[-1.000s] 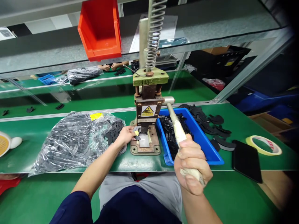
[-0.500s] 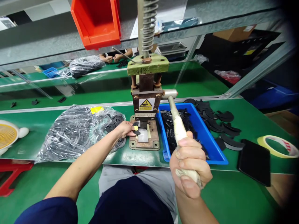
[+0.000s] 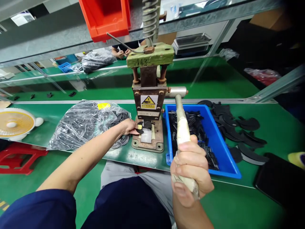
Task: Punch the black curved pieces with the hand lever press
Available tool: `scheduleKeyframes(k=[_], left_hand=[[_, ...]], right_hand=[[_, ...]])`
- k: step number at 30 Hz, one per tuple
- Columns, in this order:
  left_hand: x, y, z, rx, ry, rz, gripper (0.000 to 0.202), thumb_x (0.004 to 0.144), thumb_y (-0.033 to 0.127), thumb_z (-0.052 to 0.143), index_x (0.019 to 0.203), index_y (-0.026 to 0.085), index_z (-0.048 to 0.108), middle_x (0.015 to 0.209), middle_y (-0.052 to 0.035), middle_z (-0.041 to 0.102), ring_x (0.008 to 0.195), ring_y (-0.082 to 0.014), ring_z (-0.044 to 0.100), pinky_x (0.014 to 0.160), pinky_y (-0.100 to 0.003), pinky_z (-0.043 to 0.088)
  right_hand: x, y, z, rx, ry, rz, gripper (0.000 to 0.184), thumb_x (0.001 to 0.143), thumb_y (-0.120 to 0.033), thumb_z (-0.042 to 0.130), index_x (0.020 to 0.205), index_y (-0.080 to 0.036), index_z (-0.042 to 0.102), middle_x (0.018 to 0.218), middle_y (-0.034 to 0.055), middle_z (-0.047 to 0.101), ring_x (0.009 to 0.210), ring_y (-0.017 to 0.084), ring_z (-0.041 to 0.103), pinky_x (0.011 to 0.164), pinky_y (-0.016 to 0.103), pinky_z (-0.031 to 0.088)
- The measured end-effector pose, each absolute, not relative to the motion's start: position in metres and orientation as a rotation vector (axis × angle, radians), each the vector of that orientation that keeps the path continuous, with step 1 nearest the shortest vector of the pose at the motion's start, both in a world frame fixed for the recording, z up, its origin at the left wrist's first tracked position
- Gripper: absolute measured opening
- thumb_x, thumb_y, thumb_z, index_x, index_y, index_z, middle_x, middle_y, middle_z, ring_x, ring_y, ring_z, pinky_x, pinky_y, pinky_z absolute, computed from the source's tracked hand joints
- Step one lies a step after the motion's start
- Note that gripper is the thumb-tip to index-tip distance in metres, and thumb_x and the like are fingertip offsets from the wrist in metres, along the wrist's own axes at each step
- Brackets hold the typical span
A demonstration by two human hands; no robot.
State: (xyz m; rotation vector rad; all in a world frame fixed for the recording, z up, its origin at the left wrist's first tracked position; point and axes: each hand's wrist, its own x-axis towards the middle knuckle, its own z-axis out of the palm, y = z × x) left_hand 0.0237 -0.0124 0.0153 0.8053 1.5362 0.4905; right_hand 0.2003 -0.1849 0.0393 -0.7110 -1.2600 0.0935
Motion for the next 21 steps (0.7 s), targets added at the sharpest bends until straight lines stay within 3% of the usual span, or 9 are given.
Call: scheduleKeyframes(k=[5, 9, 14, 21], left_hand=[[0.026, -0.014, 0.01, 0.798, 1.578, 0.509, 0.025, 0.066, -0.002, 0.075, 0.067, 0.013, 0.055, 0.059, 0.0021, 0.063, 0.064, -0.019, 0.07, 0.063, -0.029, 0.062], [0.027, -0.009, 0.006, 0.878, 1.604, 0.471, 0.021, 0.069, -0.005, 0.067, 0.068, 0.013, 0.056, 0.056, 0.0025, 0.06, 0.056, -0.0165, 0.067, 0.06, -0.03, 0.062], [0.019, -0.005, 0.004, 1.135, 1.535, 0.474, 0.031, 0.064, -0.006, 0.072, 0.062, 0.015, 0.049, 0.05, 0.0085, 0.047, 0.042, -0.0083, 0.054, 0.051, -0.023, 0.058], [0.012, -0.007, -0.001, 1.185, 1.366, 0.513, 0.034, 0.067, -0.004, 0.071, 0.059, 0.016, 0.044, 0.048, 0.0092, 0.043, 0.041, -0.0058, 0.049, 0.045, -0.019, 0.053]], right_hand=[[0.193, -0.183, 0.047, -0.667, -1.215, 0.058, 0.011, 0.079, -0.031, 0.055, 0.073, -0.022, 0.052, 0.075, -0.0023, 0.054, 0.089, 0.021, 0.057, 0.106, 0.06, 0.039], [0.186, -0.179, 0.05, -0.673, -1.141, 0.037, 0.011, 0.079, -0.032, 0.053, 0.072, -0.024, 0.05, 0.07, -0.0032, 0.05, 0.084, 0.02, 0.055, 0.102, 0.056, 0.04], [0.183, -0.166, 0.047, -0.596, -1.079, -0.083, 0.01, 0.073, -0.034, 0.05, 0.067, -0.025, 0.048, 0.063, -0.0034, 0.046, 0.073, 0.019, 0.054, 0.094, 0.052, 0.044], [0.191, -0.158, 0.042, -0.533, -1.11, -0.144, 0.012, 0.066, -0.033, 0.051, 0.06, -0.023, 0.047, 0.061, -0.003, 0.052, 0.073, 0.017, 0.058, 0.091, 0.049, 0.048]])
